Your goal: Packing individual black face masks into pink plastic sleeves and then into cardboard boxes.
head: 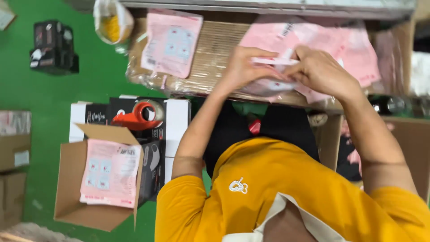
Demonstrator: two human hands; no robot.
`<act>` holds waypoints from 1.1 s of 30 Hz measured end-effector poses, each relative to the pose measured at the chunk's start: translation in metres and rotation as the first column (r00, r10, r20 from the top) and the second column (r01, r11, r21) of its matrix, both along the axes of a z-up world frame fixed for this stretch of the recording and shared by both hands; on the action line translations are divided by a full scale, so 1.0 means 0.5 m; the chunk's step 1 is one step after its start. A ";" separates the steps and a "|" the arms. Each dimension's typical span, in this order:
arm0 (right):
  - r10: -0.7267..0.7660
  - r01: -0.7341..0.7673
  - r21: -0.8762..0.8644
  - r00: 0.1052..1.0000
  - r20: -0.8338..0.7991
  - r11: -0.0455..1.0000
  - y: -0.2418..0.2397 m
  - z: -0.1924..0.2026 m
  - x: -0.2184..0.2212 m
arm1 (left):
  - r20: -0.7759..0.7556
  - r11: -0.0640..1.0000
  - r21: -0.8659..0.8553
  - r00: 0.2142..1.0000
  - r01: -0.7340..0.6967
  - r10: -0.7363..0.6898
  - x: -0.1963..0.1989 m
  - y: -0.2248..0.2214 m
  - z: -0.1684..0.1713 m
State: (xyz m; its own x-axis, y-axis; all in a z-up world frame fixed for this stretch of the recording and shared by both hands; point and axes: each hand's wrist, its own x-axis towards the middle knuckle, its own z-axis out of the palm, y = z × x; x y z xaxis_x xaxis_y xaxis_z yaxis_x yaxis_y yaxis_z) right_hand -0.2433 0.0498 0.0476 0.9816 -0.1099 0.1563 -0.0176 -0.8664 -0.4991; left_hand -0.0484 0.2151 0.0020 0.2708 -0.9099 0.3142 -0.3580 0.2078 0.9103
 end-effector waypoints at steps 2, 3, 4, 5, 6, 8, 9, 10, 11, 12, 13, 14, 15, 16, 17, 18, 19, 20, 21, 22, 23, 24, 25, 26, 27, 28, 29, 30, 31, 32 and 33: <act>0.037 -0.026 -0.118 0.995 0.092 0.993 0.029 0.051 0.005 | 0.018 0.999 -0.008 0.999 -0.046 0.046 0.002 0.014 0.006; 0.071 -0.046 -0.095 0.956 0.286 0.994 0.044 0.082 0.012 | 0.070 0.994 -0.036 0.992 -0.104 0.107 0.005 0.023 0.011; 0.106 -0.078 -0.080 0.881 0.462 0.994 0.061 0.112 0.019 | 0.112 0.984 -0.064 0.978 -0.168 0.174 0.005 0.038 0.012; 0.086 -0.050 -0.088 0.879 0.469 0.995 0.046 0.087 0.018 | 0.120 0.987 -0.073 0.982 -0.140 0.148 0.003 0.023 0.020; 0.033 -0.007 -0.056 0.874 0.485 0.998 0.045 0.055 0.013 | 0.058 0.984 -0.085 0.985 -0.155 0.160 -0.009 0.030 0.023; -0.030 0.044 -0.017 0.866 0.499 0.999 0.049 0.004 0.003 | -0.003 0.983 -0.088 0.987 -0.163 0.163 -0.032 0.035 0.031; -0.072 0.097 -0.028 0.871 0.485 0.995 0.054 -0.013 -0.001 | 0.058 0.969 -0.133 0.974 -0.208 0.217 -0.043 0.034 0.040; -0.094 0.134 -0.050 0.874 0.476 0.990 0.049 -0.024 0.006 | 0.117 0.945 -0.193 0.950 -0.263 0.288 -0.048 0.029 0.050; -0.084 0.126 -0.055 0.873 0.481 0.990 0.044 -0.022 0.004 | 0.120 0.942 -0.199 0.948 -0.270 0.297 -0.050 0.017 0.045; -0.081 0.126 -0.061 0.868 0.489 0.990 0.047 -0.023 0.008 | 0.153 0.934 -0.189 0.931 -0.302 0.332 -0.053 0.020 0.038; -0.077 0.127 -0.067 0.864 0.498 0.990 0.053 -0.025 0.014 | 0.186 0.925 -0.179 0.912 -0.334 0.366 -0.052 0.026 0.030; -0.041 0.079 -0.056 0.871 0.490 0.995 0.058 -0.019 0.011 | 0.184 0.910 -0.166 0.895 -0.380 0.407 -0.049 0.031 0.017; -0.033 0.060 -0.045 0.887 0.462 0.997 0.065 -0.014 0.010 | 0.077 0.943 -0.079 0.941 -0.324 0.330 -0.043 0.038 0.003; -0.013 0.037 -0.046 0.900 0.435 0.998 0.062 -0.003 0.014 | -0.043 0.965 -0.018 0.965 -0.261 0.261 -0.032 0.039 -0.009; 0.034 -0.016 -0.047 0.902 0.431 0.999 0.071 -0.011 0.020 | -0.048 0.950 -0.017 0.949 -0.312 0.311 -0.029 0.048 -0.021; 0.008 0.014 -0.050 0.913 0.409 0.999 0.074 -0.016 0.025 | -0.071 0.955 -0.027 0.954 -0.294 0.292 -0.023 0.048 -0.032; -0.018 0.043 -0.055 0.921 0.388 0.998 0.074 -0.022 0.030 | -0.092 0.960 -0.039 0.958 -0.277 0.273 -0.016 0.047 -0.042; 0.017 0.008 -0.062 0.924 0.383 0.998 0.072 -0.045 0.035 | -0.100 0.949 -0.043 0.947 -0.311 0.306 -0.014 0.052 -0.047; -0.019 0.052 -0.077 0.926 0.378 0.996 0.068 -0.067 0.039 | -0.066 0.947 -0.076 0.949 -0.312 0.307 -0.012 0.054 -0.052; -0.061 0.103 -0.090 0.924 0.379 0.991 0.065 -0.090 0.044 | -0.027 0.946 -0.107 0.952 -0.305 0.304 -0.008 0.056 -0.055; -0.033 0.074 -0.095 0.926 0.377 0.993 0.064 -0.104 0.053 | -0.031 0.936 -0.110 0.943 -0.333 0.332 -0.004 0.063 -0.055; -0.052 0.092 -0.093 0.928 0.369 0.991 0.064 -0.118 0.061 | 0.012 0.927 -0.138 0.935 -0.348 0.353 0.002 0.067 -0.053; -0.071 0.111 -0.092 0.929 0.362 0.990 0.062 -0.131 0.069 | 0.056 0.917 -0.166 0.925 -0.362 0.375 0.008 0.070 -0.052; -0.057 0.097 -0.095 0.930 0.362 0.991 0.071 -0.121 0.085 | 0.055 0.912 -0.169 0.920 -0.375 0.388 0.025 0.078 -0.045; -0.064 0.080 -0.032 0.936 0.347 0.996 0.079 -0.110 0.100 | 0.035 0.929 -0.118 0.934 -0.350 0.356 0.041 0.086 -0.038; -0.073 0.067 0.029 0.940 0.332 0.997 0.085 -0.099 0.116 | 0.014 0.945 -0.069 0.947 -0.321 0.322 0.059 0.092 -0.030; -0.061 0.056 0.025 0.940 0.335 0.998 0.115 -0.050 0.144 | 0.015 0.941 -0.074 0.943 -0.331 0.333 0.094 0.109 -0.023; -0.046 0.014 0.079 0.906 0.421 0.997 0.145 -0.001 0.171 | 0.044 0.941 0.030 0.941 -0.338 0.337 0.129 0.127 -0.016; -0.038 -0.033 0.131 0.863 0.504 0.991 0.176 0.048 0.197 | 0.072 0.929 0.134 0.939 -0.344 0.337 0.163 0.146 -0.007; -0.024 -0.047 0.125 0.860 0.510 0.991 0.175 0.002 0.222 | 0.076 0.926 0.126 0.934 -0.357 0.350 0.198 0.157 -0.012; -0.103 -0.168 0.561 0.902 0.419 0.810 0.173 -0.044 0.249 | -0.051 0.916 0.092 0.917 -0.389 0.395 0.233 0.170 -0.015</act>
State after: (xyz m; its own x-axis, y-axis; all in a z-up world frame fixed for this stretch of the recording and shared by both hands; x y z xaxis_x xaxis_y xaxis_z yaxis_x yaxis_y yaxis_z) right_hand -0.1190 0.1365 0.0257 0.8421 -0.2803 0.4607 0.3277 -0.4125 -0.8500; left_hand 0.0682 0.2999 -0.0056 0.6287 -0.7472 0.2152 -0.3338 -0.0095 0.9426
